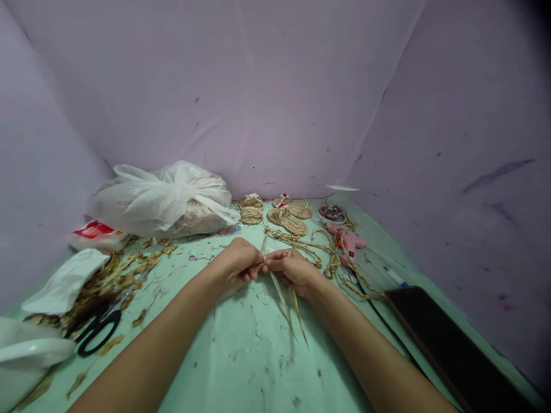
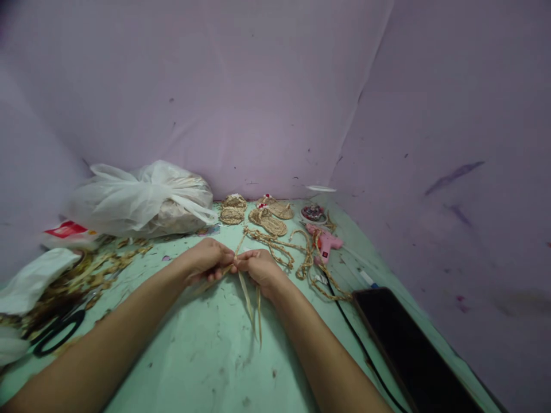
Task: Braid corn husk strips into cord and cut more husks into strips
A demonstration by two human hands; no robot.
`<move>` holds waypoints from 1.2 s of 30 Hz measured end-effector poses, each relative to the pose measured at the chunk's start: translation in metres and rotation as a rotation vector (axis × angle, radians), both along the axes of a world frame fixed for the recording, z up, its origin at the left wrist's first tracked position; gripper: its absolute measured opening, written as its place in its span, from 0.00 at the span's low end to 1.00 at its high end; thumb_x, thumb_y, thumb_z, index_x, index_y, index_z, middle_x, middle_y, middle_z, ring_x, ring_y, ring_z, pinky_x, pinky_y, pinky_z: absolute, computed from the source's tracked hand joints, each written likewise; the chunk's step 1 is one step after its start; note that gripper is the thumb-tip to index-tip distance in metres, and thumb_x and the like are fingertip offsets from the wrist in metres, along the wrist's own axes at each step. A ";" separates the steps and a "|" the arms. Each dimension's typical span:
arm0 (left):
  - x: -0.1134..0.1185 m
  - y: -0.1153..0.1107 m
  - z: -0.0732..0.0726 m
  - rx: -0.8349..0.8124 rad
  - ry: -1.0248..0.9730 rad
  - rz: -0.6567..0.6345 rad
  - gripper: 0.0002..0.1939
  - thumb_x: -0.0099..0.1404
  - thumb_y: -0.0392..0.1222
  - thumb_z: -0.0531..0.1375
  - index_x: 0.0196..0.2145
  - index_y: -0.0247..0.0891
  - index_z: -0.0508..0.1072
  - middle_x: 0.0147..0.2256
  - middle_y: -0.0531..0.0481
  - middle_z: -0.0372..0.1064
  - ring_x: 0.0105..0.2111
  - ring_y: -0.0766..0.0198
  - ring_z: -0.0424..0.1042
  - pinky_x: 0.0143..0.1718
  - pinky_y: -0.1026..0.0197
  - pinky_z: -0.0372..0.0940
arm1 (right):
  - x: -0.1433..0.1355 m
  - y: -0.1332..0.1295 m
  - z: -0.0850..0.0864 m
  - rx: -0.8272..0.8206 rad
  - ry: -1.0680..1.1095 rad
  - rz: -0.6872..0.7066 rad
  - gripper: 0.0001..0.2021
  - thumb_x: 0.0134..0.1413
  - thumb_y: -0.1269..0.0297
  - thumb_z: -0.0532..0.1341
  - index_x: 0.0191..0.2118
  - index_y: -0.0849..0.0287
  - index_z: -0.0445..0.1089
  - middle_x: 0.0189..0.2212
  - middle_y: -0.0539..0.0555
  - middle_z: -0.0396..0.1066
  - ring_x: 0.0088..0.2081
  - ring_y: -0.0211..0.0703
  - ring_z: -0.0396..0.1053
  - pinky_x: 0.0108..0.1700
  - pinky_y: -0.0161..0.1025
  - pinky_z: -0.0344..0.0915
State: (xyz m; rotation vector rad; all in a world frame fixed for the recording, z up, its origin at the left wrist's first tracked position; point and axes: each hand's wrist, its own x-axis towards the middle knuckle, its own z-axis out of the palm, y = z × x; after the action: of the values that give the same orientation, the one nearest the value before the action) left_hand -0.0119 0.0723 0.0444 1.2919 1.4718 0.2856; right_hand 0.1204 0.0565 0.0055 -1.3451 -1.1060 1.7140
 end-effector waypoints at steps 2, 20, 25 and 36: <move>0.002 0.002 -0.009 -0.107 -0.134 -0.021 0.07 0.51 0.33 0.52 0.20 0.29 0.68 0.13 0.51 0.61 0.10 0.74 0.53 0.12 0.69 0.46 | 0.002 0.001 -0.001 0.015 0.002 0.048 0.02 0.37 0.72 0.58 0.20 0.64 0.67 0.13 0.47 0.63 0.11 0.26 0.45 0.14 0.30 0.34; -0.016 0.014 -0.028 -0.100 -0.404 -0.158 0.12 0.46 0.40 0.62 0.27 0.34 0.65 0.14 0.56 0.61 0.10 0.74 0.56 0.10 0.71 0.49 | 0.015 0.006 -0.004 -0.050 0.135 0.131 0.06 0.36 0.68 0.60 0.20 0.65 0.63 0.09 0.41 0.48 0.12 0.24 0.39 0.15 0.29 0.30; -0.015 0.015 -0.030 -0.059 -0.373 -0.109 0.11 0.47 0.44 0.60 0.22 0.34 0.64 0.13 0.57 0.58 0.08 0.76 0.50 0.07 0.71 0.43 | 0.017 0.005 -0.003 -0.025 0.157 0.188 0.08 0.35 0.66 0.62 0.22 0.65 0.65 0.11 0.42 0.51 0.12 0.24 0.39 0.15 0.30 0.31; -0.011 0.009 -0.017 0.018 -0.070 -0.135 0.09 0.41 0.40 0.62 0.19 0.35 0.65 0.10 0.60 0.51 0.09 0.75 0.48 0.10 0.69 0.40 | 0.013 0.005 -0.005 0.053 0.026 0.104 0.05 0.32 0.70 0.60 0.22 0.64 0.69 0.13 0.45 0.63 0.12 0.25 0.42 0.15 0.31 0.34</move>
State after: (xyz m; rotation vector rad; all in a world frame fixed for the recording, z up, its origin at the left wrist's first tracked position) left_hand -0.0229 0.0815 0.0271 1.3758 1.3193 0.2532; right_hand 0.1334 0.0612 0.0005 -1.2492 -1.2162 1.7587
